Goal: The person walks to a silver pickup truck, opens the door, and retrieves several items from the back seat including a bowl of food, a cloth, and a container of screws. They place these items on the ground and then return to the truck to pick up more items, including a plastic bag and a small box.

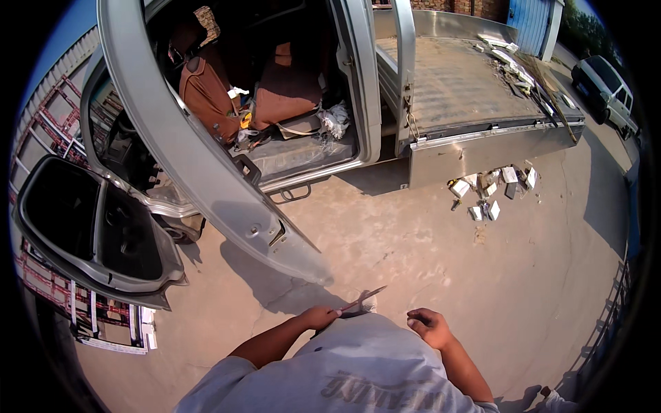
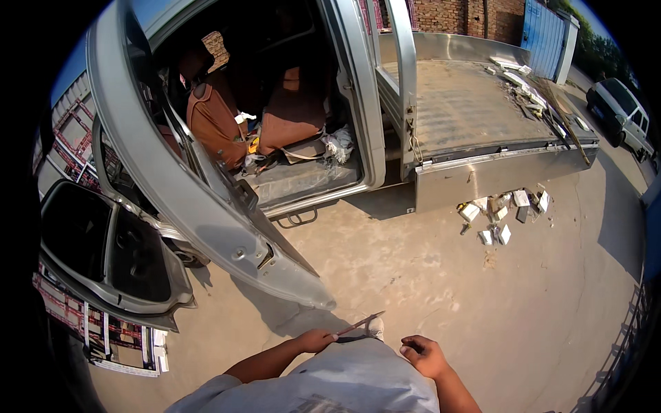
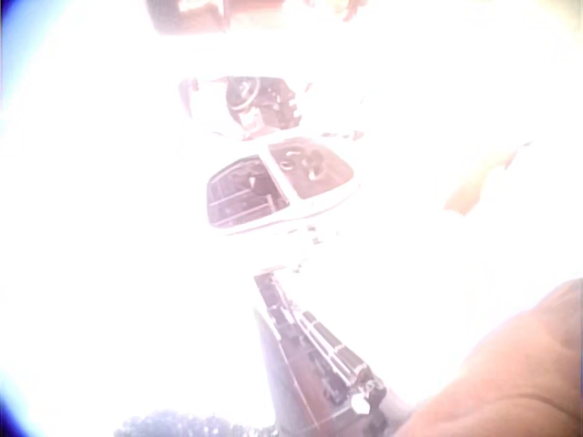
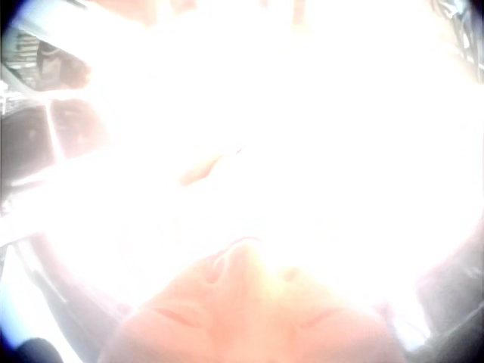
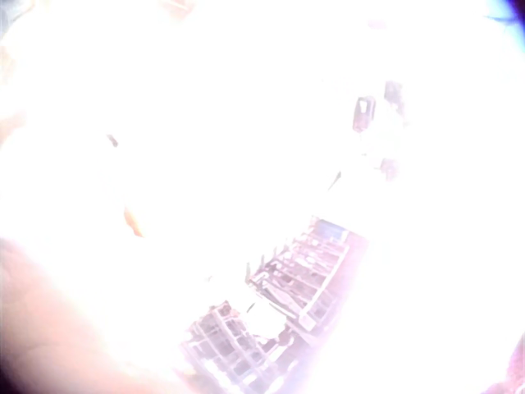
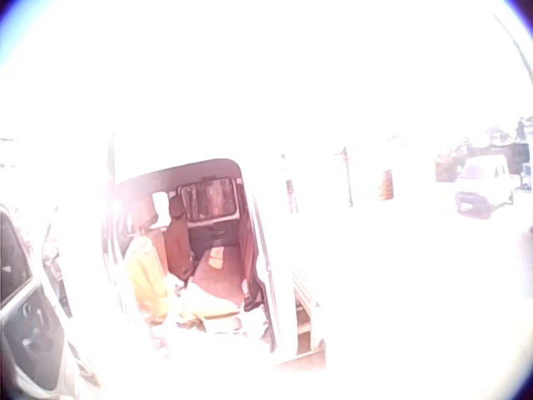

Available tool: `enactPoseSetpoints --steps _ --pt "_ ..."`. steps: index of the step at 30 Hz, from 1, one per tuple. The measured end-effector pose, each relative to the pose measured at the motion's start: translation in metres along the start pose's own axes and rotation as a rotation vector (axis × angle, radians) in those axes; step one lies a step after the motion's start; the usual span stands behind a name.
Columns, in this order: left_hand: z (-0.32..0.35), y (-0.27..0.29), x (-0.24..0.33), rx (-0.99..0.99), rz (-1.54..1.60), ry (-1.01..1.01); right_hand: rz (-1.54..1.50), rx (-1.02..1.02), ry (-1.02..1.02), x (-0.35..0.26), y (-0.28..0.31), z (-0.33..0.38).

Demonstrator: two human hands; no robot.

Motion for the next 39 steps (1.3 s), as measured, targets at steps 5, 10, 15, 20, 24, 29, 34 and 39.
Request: enactPoseSetpoints --steps 5,10,15,20,24,29,34,39 --pt "-0.035 0.024 0.125 -0.133 0.106 -0.202 -0.086 0.122 -0.173 0.032 0.051 -0.002" --pt "-0.088 0.061 0.202 -0.033 0.112 -0.223 0.116 0.148 -0.247 0.029 0.096 -0.022" --pt "-0.108 0.126 0.265 0.102 0.261 -0.313 0.039 0.139 -0.306 0.048 0.135 -0.068" --pt "-0.095 0.191 0.305 0.240 0.196 -0.304 0.396 0.165 0.442 -0.039 0.197 -0.169" --pt "-0.088 0.220 0.324 0.284 0.184 -0.241 0.763 0.124 0.995 -0.125 0.205 -0.243" --pt "-0.110 0.244 0.298 0.188 0.299 -0.131 0.933 -0.560 0.424 -0.044 0.141 -0.350" --pt "-0.137 0.280 0.243 0.245 0.399 -0.103 0.849 -0.680 0.498 -0.030 0.093 -0.417" --pt "-0.183 0.332 0.181 0.274 0.803 0.067 0.825 -0.701 0.402 -0.051 0.085 -0.475"
Point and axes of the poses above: each hand's wrist, its own z-axis away from the middle knuckle, its own y-axis out of the back of the hand, x = y × z, the point moved 8 cm from there along -z, towards the middle knuckle, and after that the axes turned 15 degrees about y, right-handed, at the moved point
